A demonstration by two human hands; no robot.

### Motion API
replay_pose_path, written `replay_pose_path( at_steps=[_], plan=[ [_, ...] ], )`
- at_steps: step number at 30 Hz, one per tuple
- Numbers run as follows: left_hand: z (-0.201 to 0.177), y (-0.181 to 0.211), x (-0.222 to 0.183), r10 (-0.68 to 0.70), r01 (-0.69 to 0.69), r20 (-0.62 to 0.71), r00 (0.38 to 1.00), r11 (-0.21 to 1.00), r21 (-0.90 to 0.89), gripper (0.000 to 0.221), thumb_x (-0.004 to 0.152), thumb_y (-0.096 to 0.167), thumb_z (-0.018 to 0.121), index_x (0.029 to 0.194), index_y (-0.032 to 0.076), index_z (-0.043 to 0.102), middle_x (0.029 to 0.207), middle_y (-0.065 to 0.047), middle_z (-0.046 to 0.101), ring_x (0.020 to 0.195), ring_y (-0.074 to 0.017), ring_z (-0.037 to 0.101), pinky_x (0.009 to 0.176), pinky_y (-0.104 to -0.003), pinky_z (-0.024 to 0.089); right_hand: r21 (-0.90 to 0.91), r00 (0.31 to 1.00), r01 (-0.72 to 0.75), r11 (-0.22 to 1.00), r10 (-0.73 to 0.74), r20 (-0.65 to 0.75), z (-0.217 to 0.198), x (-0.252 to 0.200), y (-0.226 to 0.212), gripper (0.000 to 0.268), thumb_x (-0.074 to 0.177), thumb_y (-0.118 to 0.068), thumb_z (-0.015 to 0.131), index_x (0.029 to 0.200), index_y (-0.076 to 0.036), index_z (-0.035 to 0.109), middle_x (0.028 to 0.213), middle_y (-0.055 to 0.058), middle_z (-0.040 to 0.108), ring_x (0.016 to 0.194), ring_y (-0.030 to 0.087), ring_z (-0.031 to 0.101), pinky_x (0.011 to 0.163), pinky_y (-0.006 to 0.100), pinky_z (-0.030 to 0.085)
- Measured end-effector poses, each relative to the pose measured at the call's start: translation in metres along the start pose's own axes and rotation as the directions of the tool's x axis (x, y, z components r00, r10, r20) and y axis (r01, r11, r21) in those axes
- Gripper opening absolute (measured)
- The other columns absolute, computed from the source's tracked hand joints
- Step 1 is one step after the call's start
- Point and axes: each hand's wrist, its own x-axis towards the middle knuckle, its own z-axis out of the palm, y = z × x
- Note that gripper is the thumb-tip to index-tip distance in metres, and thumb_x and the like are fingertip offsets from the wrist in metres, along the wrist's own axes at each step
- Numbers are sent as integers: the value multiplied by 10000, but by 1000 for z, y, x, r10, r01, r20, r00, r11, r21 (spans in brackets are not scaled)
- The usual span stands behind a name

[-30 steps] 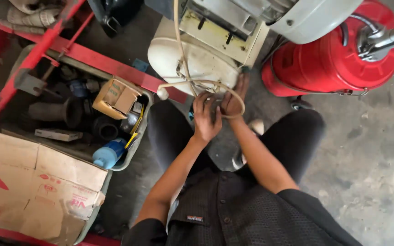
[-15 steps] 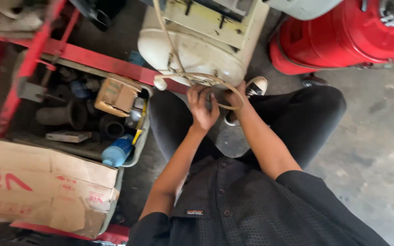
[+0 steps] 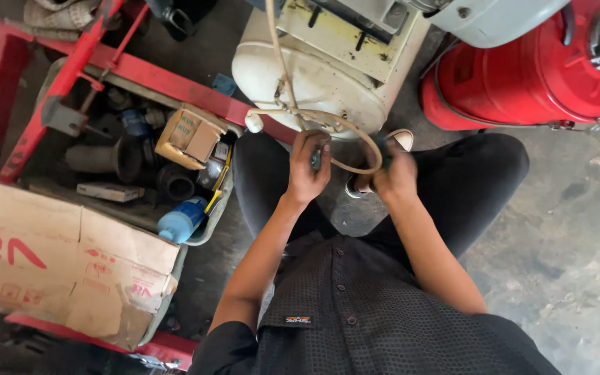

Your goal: The person sits on the workshop floor and wipes a red air compressor tank and its handle with a green cloth, then wipes the housing of a compressor motor unit, and finally wipes various metal parts including a coil spring, a brake caliper, and a brake rotor in a parts bin.

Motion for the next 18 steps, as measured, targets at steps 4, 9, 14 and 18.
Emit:
replay_pose_path(
  at_steps=[4, 9, 14, 18],
  plan=[
    [-17, 15, -1, -75, 70, -67, 995, 994, -85, 127, 959, -64, 619, 1076, -17, 637, 1061, -157, 642, 846, -256, 644, 762, -343, 531, -305, 691, 719, 624, -596, 409, 125, -78, -50, 267, 1129, -119, 509, 1343, 29, 567, 1295, 150, 600, 1241, 302, 635, 1158, 432, 558],
    [-29, 42, 2, 10, -11, -186, 982, 1000, -1, 147, 972, -75, 607, 1103, -13, 627, 1073, -155, 633, 955, -283, 664, 850, -352, 546, -322, 328, 942, -89, 60, 943, 228, -70, -75, 280, 1039, -38, 620, 1315, -18, 665, 1357, 189, 633, 1374, 369, 555, 1145, 409, 470],
    [-35, 40, -4, 1, 4, -201, 980, 1000, 24, 138, 964, -57, 614, 1095, -16, 633, 1084, -160, 642, 935, -280, 663, 833, -352, 550, -34, 104, 982, -183, 389, 915, 247, -21, -68, 294, 919, -73, 738, 1213, -74, 752, 1432, 78, 646, 1490, 326, 418, 1211, 430, 371],
    [-38, 30, -14, -65, 81, -198, 978, 994, 70, 154, 952, -36, 616, 1103, -20, 637, 1102, -170, 648, 936, -282, 670, 824, -356, 553, 81, 36, 966, -244, 439, 898, 234, -21, -79, 320, 930, -80, 732, 1250, -76, 741, 1473, 53, 630, 1528, 293, 389, 1191, 392, 369]
  ],
)
